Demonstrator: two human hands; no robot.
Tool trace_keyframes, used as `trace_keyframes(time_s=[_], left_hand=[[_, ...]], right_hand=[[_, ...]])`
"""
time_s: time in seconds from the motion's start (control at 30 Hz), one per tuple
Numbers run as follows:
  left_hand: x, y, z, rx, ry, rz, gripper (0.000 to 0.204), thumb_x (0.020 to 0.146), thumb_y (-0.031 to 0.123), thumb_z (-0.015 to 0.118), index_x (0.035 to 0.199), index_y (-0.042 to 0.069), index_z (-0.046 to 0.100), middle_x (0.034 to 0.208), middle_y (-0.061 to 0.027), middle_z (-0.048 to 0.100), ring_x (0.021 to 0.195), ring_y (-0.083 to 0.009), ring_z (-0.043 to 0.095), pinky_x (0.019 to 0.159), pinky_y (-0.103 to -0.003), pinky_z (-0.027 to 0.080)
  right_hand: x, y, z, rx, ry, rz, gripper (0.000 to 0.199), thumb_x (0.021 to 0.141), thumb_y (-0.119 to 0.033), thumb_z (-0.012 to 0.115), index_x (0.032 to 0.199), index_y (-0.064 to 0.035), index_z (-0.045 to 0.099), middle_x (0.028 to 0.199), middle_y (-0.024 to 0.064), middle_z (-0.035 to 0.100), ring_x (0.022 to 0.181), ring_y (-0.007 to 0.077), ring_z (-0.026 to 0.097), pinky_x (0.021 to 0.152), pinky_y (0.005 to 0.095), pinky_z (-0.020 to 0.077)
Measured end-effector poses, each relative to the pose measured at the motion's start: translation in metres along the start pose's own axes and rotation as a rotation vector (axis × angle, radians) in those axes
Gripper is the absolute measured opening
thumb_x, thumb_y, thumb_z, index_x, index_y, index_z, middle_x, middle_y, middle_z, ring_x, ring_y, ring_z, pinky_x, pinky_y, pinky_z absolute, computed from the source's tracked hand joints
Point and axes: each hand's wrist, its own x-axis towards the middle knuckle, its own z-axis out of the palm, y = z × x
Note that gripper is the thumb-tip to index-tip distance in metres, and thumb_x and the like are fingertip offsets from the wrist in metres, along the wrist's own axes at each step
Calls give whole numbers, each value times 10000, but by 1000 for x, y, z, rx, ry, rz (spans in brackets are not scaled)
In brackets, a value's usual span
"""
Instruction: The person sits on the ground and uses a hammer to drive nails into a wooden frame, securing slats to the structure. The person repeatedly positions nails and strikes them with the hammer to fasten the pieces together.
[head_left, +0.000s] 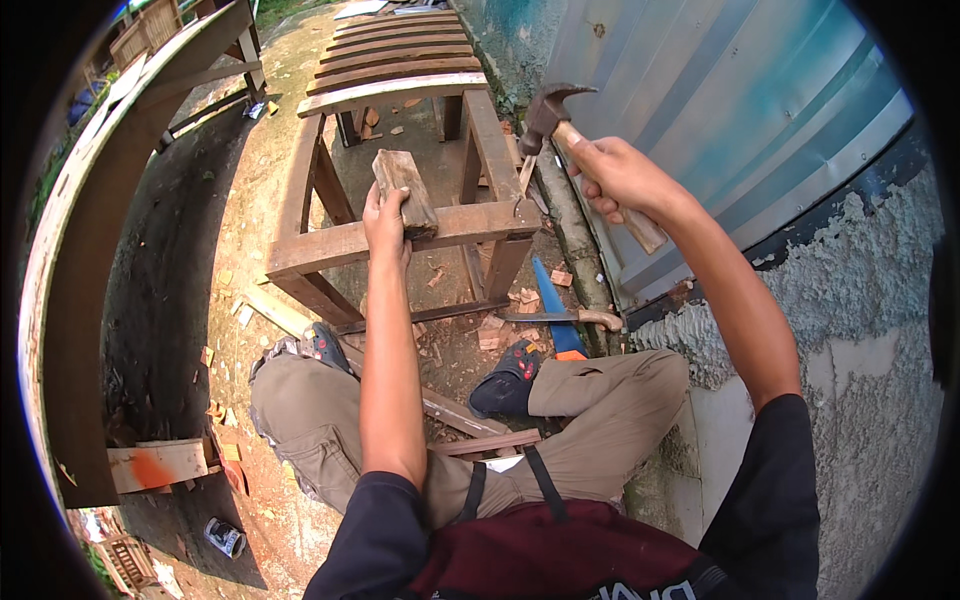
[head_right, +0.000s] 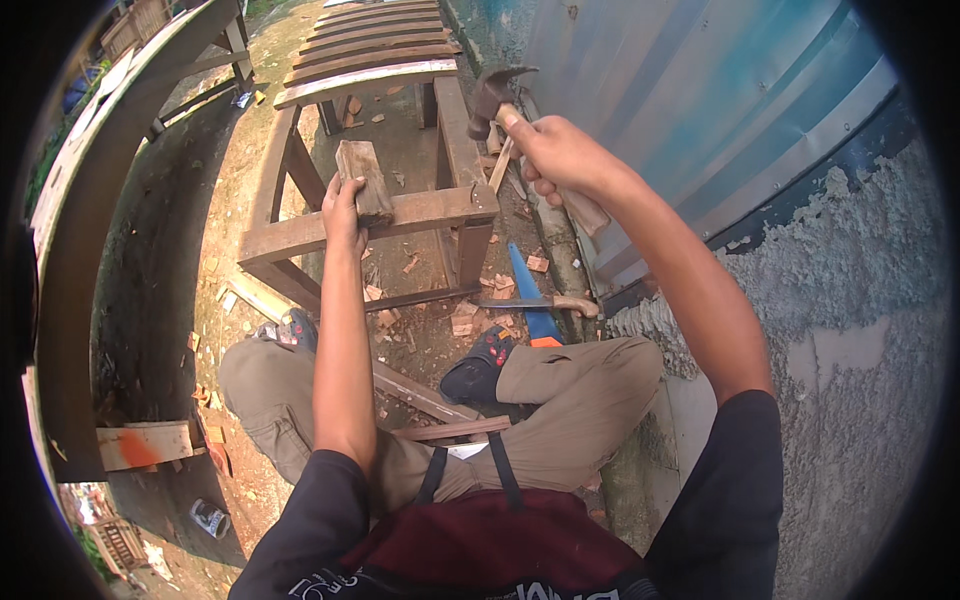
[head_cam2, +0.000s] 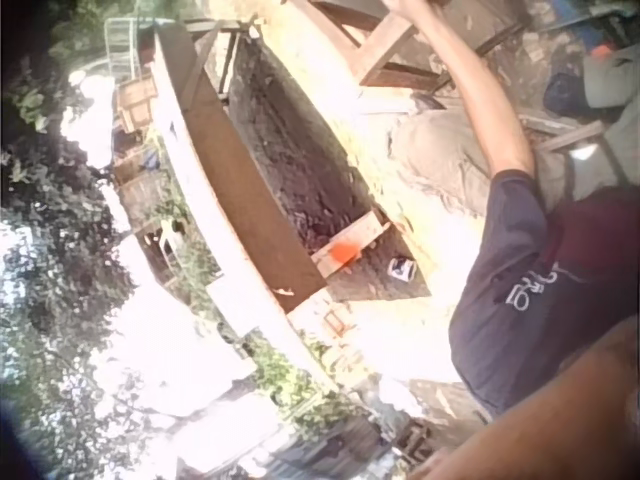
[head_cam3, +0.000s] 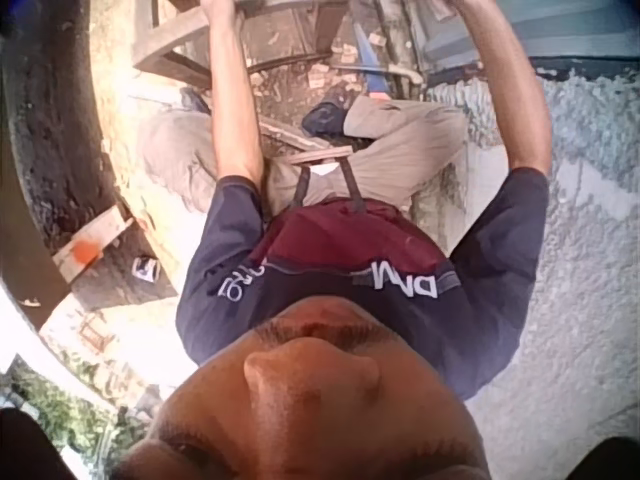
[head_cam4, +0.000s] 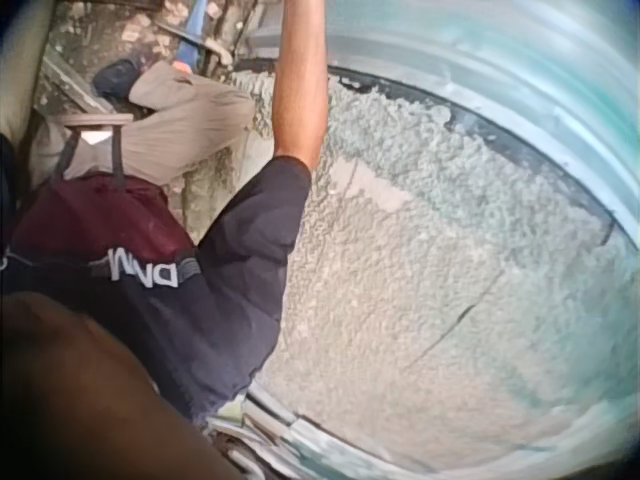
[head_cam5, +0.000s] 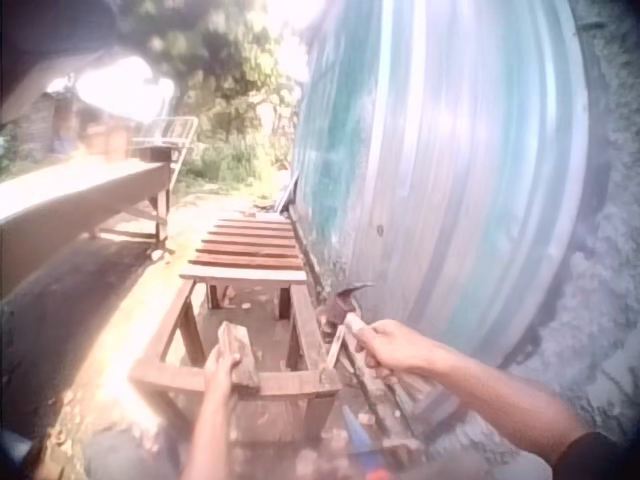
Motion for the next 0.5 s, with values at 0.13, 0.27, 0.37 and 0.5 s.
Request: trace_keyframes(time_s=[0.13,0.27,0.37,0.5], left_hand=[[-6,6,6,-9,-25,-32,612,862,39,627,1426,-90,427,1261,-148,630,1090,-219,636,951,-334,502],[-5,3,10,6,-26,-8,631,862,44,629,1437,-94,409,1275,-151,625,1106,-216,629,970,-329,490],[-3,0,6,81,-14,-3,689,850,51,644,1463,-103,372,1292,-163,614,1125,-220,622,992,-324,477],[-7,4,9,92,-75,-20,725,843,44,650,1481,-111,341,1313,-174,602,1148,-226,615,1005,-332,473]], right_hand=[[10,-21,-26,323,238,-292,560,1072,-504,378,1013,28,543,690,11,472,485,84,453,402,273,397],[9,48,34,185,188,-158,552,1071,-504,365,936,0,544,627,38,493,471,135,495,439,315,433],[-14,76,53,141,-74,69,490,1072,-505,391,907,-52,480,616,-5,426,427,92,407,368,268,351],[-46,83,61,633,-23,109,469,1075,-523,376,969,-75,467,655,-19,429,428,69,368,374,248,343]])
